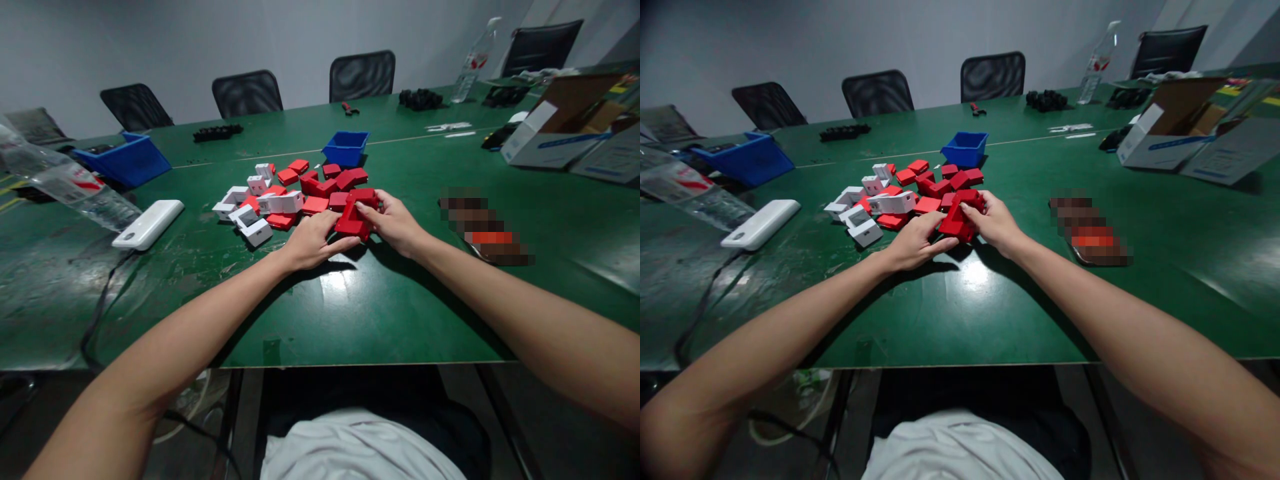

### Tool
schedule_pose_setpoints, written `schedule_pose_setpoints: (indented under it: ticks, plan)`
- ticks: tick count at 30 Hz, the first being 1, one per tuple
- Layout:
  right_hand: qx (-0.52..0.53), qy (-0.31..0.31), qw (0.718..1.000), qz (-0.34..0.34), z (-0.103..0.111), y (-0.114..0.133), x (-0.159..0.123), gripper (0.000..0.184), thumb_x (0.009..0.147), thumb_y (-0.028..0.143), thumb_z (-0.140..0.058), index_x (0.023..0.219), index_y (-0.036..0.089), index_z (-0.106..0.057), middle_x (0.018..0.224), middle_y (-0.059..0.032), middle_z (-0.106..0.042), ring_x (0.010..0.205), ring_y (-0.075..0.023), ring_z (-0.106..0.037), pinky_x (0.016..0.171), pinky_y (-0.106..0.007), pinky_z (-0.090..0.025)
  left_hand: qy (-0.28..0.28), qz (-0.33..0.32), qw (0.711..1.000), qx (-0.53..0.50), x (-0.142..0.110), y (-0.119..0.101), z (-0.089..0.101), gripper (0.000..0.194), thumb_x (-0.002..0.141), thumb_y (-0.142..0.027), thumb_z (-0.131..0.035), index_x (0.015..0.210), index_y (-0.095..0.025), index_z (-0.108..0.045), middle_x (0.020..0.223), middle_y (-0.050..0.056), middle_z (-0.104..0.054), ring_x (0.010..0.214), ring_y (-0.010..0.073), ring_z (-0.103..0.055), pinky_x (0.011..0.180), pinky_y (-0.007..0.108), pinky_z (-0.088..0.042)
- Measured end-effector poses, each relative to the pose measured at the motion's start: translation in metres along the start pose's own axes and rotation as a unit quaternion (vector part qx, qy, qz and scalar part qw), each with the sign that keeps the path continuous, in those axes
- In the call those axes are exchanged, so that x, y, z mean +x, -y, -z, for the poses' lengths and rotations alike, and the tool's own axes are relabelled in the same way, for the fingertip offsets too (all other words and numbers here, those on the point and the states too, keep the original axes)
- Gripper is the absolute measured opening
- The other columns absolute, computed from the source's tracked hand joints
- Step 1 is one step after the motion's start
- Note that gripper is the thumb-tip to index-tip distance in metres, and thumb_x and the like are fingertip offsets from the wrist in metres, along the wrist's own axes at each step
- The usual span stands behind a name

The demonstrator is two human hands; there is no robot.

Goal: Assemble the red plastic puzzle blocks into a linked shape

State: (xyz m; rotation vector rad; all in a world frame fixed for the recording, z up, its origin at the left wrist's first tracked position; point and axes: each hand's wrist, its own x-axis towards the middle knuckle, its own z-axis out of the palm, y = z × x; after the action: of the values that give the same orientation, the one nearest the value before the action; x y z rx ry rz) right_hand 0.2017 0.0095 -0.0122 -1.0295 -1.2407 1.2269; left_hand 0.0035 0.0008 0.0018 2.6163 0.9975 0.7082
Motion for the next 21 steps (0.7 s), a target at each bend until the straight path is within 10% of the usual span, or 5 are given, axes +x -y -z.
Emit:
schedule_pose_setpoints:
  ticks: [6,14,21]
  plan:
    - [-0.009,-0.002,1.0,0.009,-0.002,0.006,-0.003,0.033,0.076,0.038,-0.077,0.101,0.021,-0.063,0.096,-0.0019,-0.073,0.079,-0.0151,-0.067,0.074,-0.029,-0.056,0.003,-0.01,0.998,0.054,-0.001,0.004,-0.003,0.039,0.091,-0.05,-0.062,0.111,-0.016,-0.062,0.108,0.012,-0.068,0.098,0.0265,-0.066,0.084,0.038,-0.051]
    - [-0.058,0.03,0.998,-0.008,-0.003,0.013,-0.008,0.029,0.077,0.024,-0.074,0.103,0.021,-0.063,0.069,0.0037,-0.067,0.052,-0.0106,-0.057,0.051,-0.023,-0.044,-0.092,0.009,0.995,-0.025,-0.002,0.008,-0.009,0.1,0.065,-0.061,-0.082,0.143,-0.016,-0.038,0.136,0.02,-0.057,0.123,0.0365,-0.06,0.101,0.052,-0.05]
    - [-0.14,0.092,0.985,0.03,-0.001,0.013,-0.007,0.027,0.085,0.023,-0.064,0.112,0.02,-0.062,0.059,0.0046,-0.061,0.048,-0.0119,-0.054,0.048,-0.024,-0.043,-0.072,-0.045,0.991,-0.106,-0.001,0.01,-0.011,0.108,0.066,-0.049,-0.084,0.152,-0.022,-0.024,0.148,0.02,-0.047,0.136,0.0373,-0.052,0.112,0.053,-0.043]
